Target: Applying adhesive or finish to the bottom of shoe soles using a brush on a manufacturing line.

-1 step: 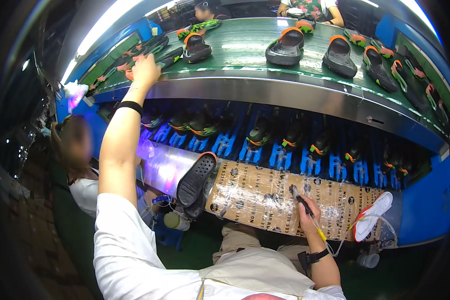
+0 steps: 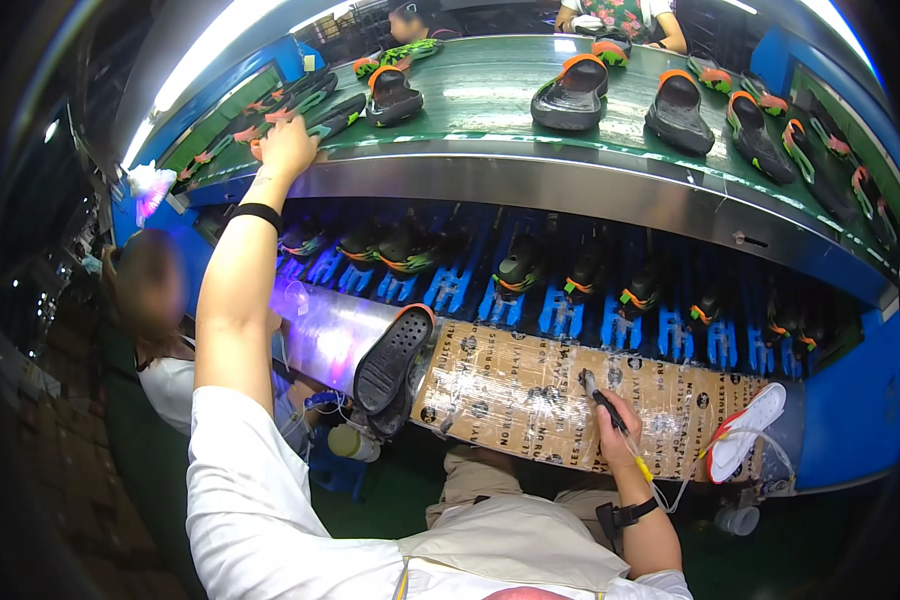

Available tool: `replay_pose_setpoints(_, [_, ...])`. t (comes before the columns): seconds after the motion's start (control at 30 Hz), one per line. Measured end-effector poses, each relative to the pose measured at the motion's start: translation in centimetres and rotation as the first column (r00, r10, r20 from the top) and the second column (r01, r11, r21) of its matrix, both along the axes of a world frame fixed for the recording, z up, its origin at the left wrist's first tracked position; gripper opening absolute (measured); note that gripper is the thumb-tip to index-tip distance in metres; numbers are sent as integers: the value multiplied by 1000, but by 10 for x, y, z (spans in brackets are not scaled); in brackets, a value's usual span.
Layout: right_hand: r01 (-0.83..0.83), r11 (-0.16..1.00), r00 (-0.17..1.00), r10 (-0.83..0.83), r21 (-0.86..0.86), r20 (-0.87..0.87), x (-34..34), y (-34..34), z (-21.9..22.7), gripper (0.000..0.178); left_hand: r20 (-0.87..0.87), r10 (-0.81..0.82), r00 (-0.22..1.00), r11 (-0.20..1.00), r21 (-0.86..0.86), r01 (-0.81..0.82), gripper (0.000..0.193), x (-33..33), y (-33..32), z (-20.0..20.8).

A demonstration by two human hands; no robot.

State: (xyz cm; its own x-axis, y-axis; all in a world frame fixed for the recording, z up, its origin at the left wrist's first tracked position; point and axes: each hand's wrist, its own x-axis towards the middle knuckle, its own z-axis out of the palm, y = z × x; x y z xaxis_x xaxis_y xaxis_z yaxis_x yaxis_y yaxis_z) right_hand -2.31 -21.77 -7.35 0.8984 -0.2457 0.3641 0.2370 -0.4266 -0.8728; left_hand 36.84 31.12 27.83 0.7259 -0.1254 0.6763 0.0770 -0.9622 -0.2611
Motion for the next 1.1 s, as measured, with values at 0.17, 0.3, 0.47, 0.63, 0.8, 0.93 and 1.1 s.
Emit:
replay_pose_setpoints(0.17, [-7, 1000, 1000, 7, 8, -3, 1, 0, -2, 26, -176, 87, 981, 983, 176, -56, 22, -9, 25, 14])
replay_pose_setpoints(0.3, [-7, 1000, 1000, 7, -2, 3, 0, 1, 0, 26, -339, -120, 933, 987, 60, 149, 21, -21, 13, 32])
replay_pose_setpoints(0.47, [12, 1000, 1000, -12, 6, -7, -1, 1, 0, 26, -146, -169, 975, 721, -693, 22, 48, -41, -18, 55])
replay_pose_setpoints(0.63, [-18, 1000, 1000, 18, 10, 19, 2, 3, 3, 25, -177, 5, 984, 947, -316, -62, 58, -25, 36, 6])
replay_pose_setpoints(0.8, [-10, 1000, 1000, 10, -2, 12, 0, 4, 2, 24, 99, -508, 855, 303, -909, 286, 39, -81, -25, -25])
replay_pose_setpoints(0.93, [30, 992, 997, -22, 119, -69, -2, 0, -20, 23, 441, -572, 691, -358, -893, 274, 32, -142, -79, -76])
replay_pose_setpoints(1.1, [102, 950, 986, -58, 295, -156, -7, 1, -2, 21, 498, -529, 688, -792, -580, -190, 42, -226, -146, -184])
